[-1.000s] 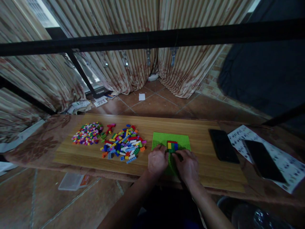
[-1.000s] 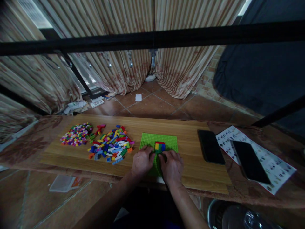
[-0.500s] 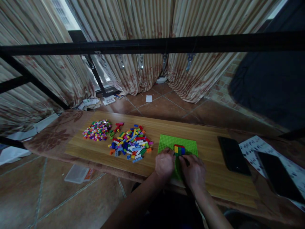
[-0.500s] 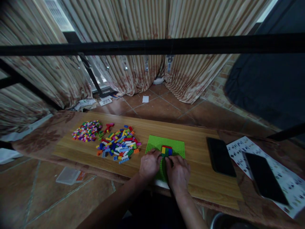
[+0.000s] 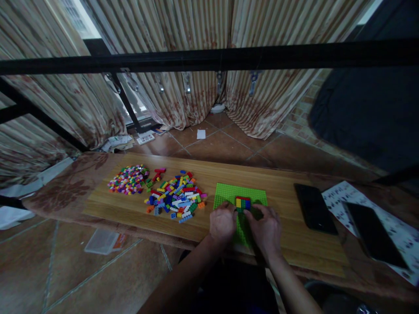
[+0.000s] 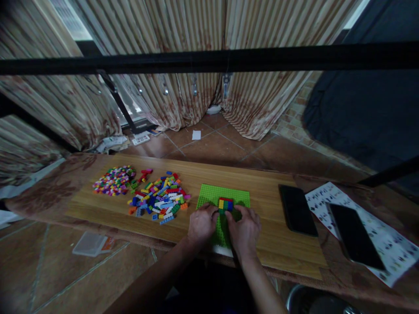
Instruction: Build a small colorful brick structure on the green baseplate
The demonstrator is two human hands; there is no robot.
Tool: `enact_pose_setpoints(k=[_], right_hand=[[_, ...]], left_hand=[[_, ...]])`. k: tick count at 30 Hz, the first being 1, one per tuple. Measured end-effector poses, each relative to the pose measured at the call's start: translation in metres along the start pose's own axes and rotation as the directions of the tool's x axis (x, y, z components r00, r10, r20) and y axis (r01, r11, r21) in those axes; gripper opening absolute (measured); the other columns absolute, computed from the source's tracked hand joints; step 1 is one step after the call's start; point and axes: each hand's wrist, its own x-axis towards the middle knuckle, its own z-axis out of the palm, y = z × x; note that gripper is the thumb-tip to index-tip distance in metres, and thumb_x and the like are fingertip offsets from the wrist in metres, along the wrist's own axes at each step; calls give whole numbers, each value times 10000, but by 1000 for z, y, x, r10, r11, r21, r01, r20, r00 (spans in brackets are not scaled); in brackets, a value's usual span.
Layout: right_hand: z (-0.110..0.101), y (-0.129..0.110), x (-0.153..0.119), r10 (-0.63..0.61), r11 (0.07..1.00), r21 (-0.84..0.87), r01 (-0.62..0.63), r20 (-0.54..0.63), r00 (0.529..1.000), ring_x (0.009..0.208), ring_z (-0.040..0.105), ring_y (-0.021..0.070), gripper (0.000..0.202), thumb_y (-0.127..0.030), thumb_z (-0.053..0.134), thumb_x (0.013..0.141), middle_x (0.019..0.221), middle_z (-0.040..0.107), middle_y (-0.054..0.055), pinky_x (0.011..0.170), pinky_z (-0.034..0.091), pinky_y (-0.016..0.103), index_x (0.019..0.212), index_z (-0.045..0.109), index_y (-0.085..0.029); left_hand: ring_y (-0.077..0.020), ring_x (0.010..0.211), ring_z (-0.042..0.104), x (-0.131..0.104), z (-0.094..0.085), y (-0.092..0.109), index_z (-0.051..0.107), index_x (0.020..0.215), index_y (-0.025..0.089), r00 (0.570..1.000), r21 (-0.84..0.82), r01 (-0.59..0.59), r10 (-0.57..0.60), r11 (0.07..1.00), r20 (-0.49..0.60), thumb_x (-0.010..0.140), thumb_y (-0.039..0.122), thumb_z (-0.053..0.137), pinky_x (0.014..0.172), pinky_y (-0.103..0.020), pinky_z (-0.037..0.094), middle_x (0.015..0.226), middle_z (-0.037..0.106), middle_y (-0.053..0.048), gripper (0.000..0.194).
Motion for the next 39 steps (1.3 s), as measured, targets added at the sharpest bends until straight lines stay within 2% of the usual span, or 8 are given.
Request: enact_pose_setpoints(k=[8, 12, 16, 19, 27, 32, 35, 39], right_hand=[[-3, -2, 11, 98, 995, -26, -95, 152, 984, 831, 588, 257, 346, -463, 642, 737, 906, 680, 98, 753, 426, 362, 935, 701, -186], [-5, -4, 14, 118, 993, -31, -115, 186, 975, 811, 599, 252, 308, -454, 643, 738, 884, 678, 96, 716, 432, 354, 894, 703, -194], [-6, -6, 15, 148, 988, -68, -136, 217, 965, 857, 597, 273, 295, -458, 659, 733, 888, 668, 99, 707, 430, 360, 882, 705, -208], [-6, -6, 17, 168, 985, -85, -151, 240, 956, 854, 595, 273, 296, -457, 665, 726, 879, 660, 92, 706, 431, 363, 889, 704, -213], [-5, -6, 26, 230, 973, -86, -214, 306, 924, 836, 615, 248, 277, -445, 686, 687, 895, 666, 76, 702, 447, 349, 862, 704, -231], [-4, -1, 32, 239, 961, 59, -271, 321, 916, 828, 646, 246, 316, -460, 713, 640, 863, 703, 73, 709, 466, 339, 846, 711, -221], [-6, 7, 34, 223, 952, 139, -272, 290, 931, 788, 663, 233, 365, -501, 598, 736, 850, 724, 92, 691, 478, 325, 874, 713, -183], [-21, 18, 28, 246, 942, 178, -285, 212, 946, 752, 658, 222, 422, -454, 436, 827, 832, 726, 107, 685, 482, 327, 940, 702, -146]], left_hand=[[-173, 864, 653, 2, -8, 5, 689, 915, 220, 1000, -13, 23, -23, 1000, 10, 907, 268, 440, 759, -263, 473, 947, 692, -53, 254], [-192, 885, 668, 12, -14, 9, 719, 877, 231, 989, -64, 139, -136, 988, 49, 889, 320, 487, 771, -277, 482, 925, 725, -55, 249], [-211, 922, 672, 26, -17, 10, 739, 863, 253, 960, -115, 274, -264, 955, 93, 800, 341, 619, 785, -285, 493, 919, 742, -41, 162], [-219, 945, 668, 33, -16, 8, 740, 864, 250, 947, -118, 314, -301, 942, 113, 759, 336, 659, 797, -296, 501, 943, 740, -40, 158], [-209, 908, 672, 43, -20, 8, 735, 873, 218, 940, -79, 306, -288, 949, 183, 740, 288, 667, 786, -292, 512, 923, 737, -55, 166], [-188, 867, 676, 39, -26, 11, 740, 872, 211, 954, -98, 265, -246, 959, 172, 752, 283, 656, 734, -247, 506, 882, 742, -43, 164], [-176, 849, 677, 33, -30, 11, 742, 865, 203, 965, -108, 242, -227, 964, 132, 826, 311, 579, 709, -231, 492, 861, 743, -46, 199], [-171, 862, 672, 17, -40, 6, 734, 878, 187, 980, -118, 195, -189, 974, 61, 882, 260, 498, 735, -230, 473, 871, 740, -65, 247]])
